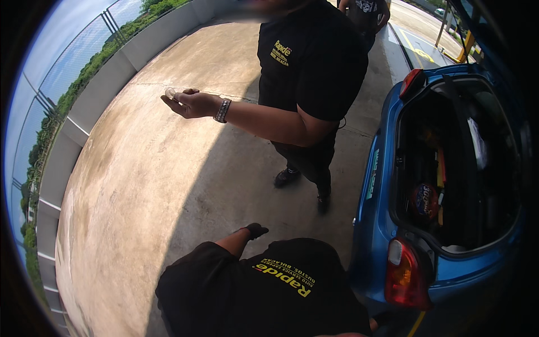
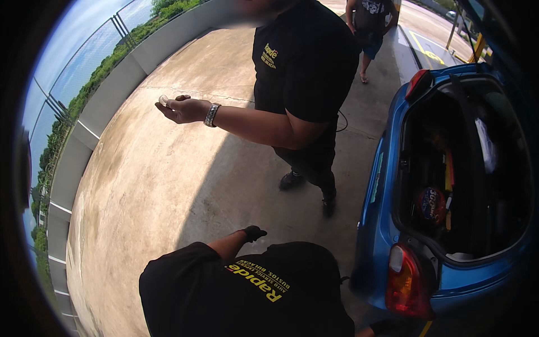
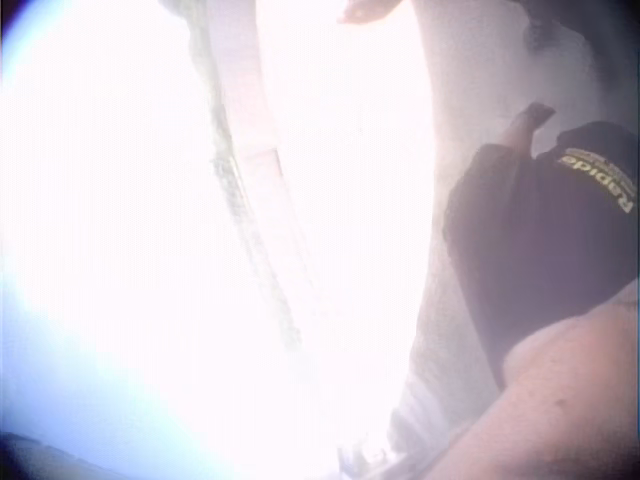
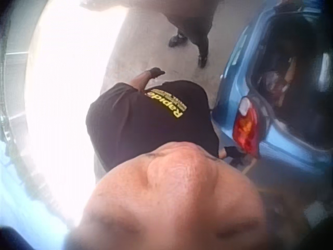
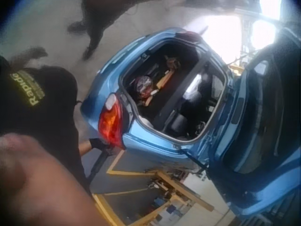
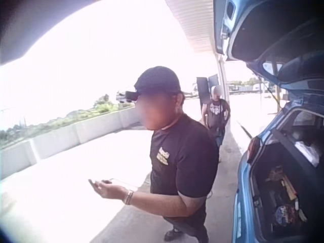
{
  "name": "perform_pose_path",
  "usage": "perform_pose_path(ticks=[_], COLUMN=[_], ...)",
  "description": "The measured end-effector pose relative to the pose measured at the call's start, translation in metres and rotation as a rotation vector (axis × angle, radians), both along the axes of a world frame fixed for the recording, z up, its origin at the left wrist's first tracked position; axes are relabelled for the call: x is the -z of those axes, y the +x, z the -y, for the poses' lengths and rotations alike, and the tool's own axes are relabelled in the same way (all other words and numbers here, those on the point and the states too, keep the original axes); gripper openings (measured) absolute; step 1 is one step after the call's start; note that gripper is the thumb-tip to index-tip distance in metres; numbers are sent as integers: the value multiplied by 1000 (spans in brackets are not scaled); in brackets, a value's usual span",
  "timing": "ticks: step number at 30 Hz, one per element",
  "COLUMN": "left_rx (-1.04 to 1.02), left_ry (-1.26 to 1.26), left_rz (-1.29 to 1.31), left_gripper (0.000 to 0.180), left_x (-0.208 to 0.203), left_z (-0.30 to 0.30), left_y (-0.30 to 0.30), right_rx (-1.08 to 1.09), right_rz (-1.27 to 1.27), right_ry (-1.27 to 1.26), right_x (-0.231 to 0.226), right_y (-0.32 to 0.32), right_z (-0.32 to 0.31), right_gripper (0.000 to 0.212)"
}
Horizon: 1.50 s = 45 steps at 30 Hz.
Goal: The person removes the rear taillight assembly from a blue car using a screwdriver, disconnects the wiring, and removes two light bulbs. The person then holds the bulbs up for inspection.
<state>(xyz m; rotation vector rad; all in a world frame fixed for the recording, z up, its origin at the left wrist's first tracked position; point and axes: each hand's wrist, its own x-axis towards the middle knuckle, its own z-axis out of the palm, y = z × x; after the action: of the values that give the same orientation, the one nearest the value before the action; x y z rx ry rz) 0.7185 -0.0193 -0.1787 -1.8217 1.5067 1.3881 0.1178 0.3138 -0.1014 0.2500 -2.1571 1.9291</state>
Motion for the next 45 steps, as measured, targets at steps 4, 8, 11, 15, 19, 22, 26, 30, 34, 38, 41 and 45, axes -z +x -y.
perform_pose_path(ticks=[4,8,11,15,19,22,26,30,34,38,41,45], left_rx=[171,-800,-846,-797,-542,19,177,310,402,504,493,566], left_ry=[-477,-398,-683,-818,-927,-1140,-1230,-1230,-1174,-1136,-1107,-1095], left_rz=[-267,-652,-772,-1059,-1030,-983,-929,-923,-899,-914,-865,-901], left_gripper=[58,43,38,36,47,58,61,51,43,38,37,33], left_x=[-17,-41,-69,-213,-308,-355,-368,-360,-361,-357,-344,-340], left_z=[40,60,74,49,18,3,17,34,50,76,77,79], left_y=[-75,-89,-59,-113,-164,-200,-236,-242,-244,-254,-261,-270], right_rx=[-316,-753,-1035,-1264,-1452,-1456,-1351,-1245,-1218,-1127,-1068,-1037], right_rz=[-118,-241,-325,-289,-263,-844,-624,-639,-677,-776,-882,-619], right_ry=[117,171,178,99,66,188,164,297,421,502,462,265], right_x=[-78,-158,-208,-255,-287,-303,-276,-269,-283,-265,-259,-218], right_y=[14,42,63,95,110,119,140,150,164,172,171,180], right_z=[56,98,129,180,235,265,280,286,289,286,284,300], right_gripper=[58,54,52,49,55,58,58,54,45,46,42,44])
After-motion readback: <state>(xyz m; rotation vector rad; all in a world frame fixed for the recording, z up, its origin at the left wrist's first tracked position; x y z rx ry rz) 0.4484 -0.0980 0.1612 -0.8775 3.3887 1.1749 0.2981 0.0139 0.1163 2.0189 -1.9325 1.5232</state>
